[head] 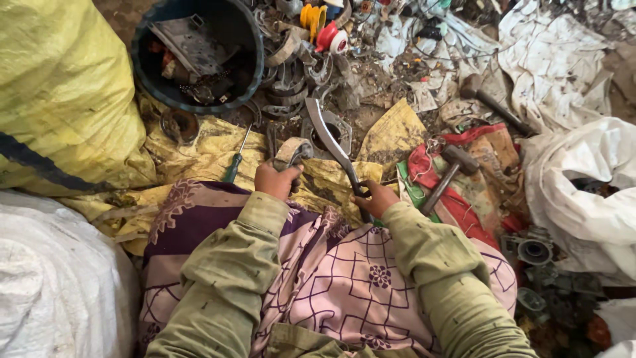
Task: The person sits on the floor and uses a hammer and a metal rod to repeatedly strike and shape a small metal component. The person adjusts the component's position and continues hammering throughout the clip.
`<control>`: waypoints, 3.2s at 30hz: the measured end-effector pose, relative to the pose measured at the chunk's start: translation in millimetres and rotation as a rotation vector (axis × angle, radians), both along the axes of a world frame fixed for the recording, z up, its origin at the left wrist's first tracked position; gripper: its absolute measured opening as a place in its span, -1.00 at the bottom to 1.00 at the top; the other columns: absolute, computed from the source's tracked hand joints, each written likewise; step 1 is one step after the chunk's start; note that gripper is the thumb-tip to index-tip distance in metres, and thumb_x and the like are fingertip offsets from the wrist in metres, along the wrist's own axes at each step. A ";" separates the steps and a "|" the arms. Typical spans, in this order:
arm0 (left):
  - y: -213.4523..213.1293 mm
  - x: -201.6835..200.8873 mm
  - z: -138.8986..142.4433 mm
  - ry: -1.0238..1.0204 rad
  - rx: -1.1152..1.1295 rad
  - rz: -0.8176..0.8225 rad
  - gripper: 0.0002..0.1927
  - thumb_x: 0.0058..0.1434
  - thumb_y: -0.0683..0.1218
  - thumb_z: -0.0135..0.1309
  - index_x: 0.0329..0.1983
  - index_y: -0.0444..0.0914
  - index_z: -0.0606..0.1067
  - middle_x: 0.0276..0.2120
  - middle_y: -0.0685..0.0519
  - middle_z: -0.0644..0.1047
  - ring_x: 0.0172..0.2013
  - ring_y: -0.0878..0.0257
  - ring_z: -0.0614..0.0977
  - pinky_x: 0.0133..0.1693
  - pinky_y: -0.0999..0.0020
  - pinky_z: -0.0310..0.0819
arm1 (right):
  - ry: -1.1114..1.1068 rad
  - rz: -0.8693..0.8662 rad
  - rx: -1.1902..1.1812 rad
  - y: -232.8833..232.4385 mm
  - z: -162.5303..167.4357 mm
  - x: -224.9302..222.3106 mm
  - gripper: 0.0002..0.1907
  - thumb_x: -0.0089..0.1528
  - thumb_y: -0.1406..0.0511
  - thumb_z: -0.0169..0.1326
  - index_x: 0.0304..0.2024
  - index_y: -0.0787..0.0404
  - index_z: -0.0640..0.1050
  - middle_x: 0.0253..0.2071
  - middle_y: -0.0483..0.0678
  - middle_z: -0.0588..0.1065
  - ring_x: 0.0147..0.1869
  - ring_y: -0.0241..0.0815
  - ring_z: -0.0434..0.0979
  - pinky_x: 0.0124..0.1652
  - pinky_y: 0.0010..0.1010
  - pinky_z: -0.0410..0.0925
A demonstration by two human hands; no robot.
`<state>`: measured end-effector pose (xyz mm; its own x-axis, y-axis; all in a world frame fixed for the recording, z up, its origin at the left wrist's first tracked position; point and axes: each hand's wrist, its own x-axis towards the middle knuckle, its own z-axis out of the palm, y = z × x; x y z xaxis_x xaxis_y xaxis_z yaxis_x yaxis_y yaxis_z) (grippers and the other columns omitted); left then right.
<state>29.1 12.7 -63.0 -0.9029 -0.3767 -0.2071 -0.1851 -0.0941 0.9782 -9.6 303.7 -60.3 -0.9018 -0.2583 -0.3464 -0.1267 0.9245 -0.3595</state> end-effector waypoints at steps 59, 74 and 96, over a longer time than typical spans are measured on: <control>-5.9 0.0 27.7 -0.212 0.239 0.082 -0.76 0.03 -0.17 0.34 -0.33 -0.40 0.55 -0.57 -0.09 0.57 -0.71 0.17 0.50 -0.69 0.19 0.30 | 0.010 -0.161 0.060 -25.5 25.5 45.3 0.15 0.17 0.07 0.27 0.55 0.20 -0.16 -0.05 0.43 0.53 0.06 0.37 0.56 0.07 -0.07 0.41; -5.4 2.6 32.3 -0.142 0.202 0.082 -0.75 0.03 -0.15 0.34 -0.31 -0.39 0.57 -0.54 -0.07 0.59 -0.67 0.17 0.54 -0.66 0.17 0.35 | -0.009 -0.151 0.081 -30.1 34.5 46.6 0.14 0.16 0.06 0.28 0.54 0.17 -0.13 0.06 0.40 0.49 0.15 0.34 0.52 0.16 -0.08 0.36; -2.2 -5.5 -15.6 0.028 -0.044 0.063 -0.70 -0.01 -0.08 0.38 -0.31 -0.40 0.66 -0.44 -0.08 0.69 -0.49 0.21 0.65 -0.36 0.26 0.51 | 1.123 -1.348 -0.407 302.0 129.2 25.3 -0.35 0.31 0.00 0.00 0.33 0.15 0.22 0.17 0.17 0.47 0.18 0.13 0.51 0.05 -0.06 0.37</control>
<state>23.7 10.5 -78.6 -0.8823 -0.4410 -0.1643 -0.1528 -0.0618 0.9863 15.6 605.7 68.9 -0.2765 0.8711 0.4059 0.2415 0.4718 -0.8480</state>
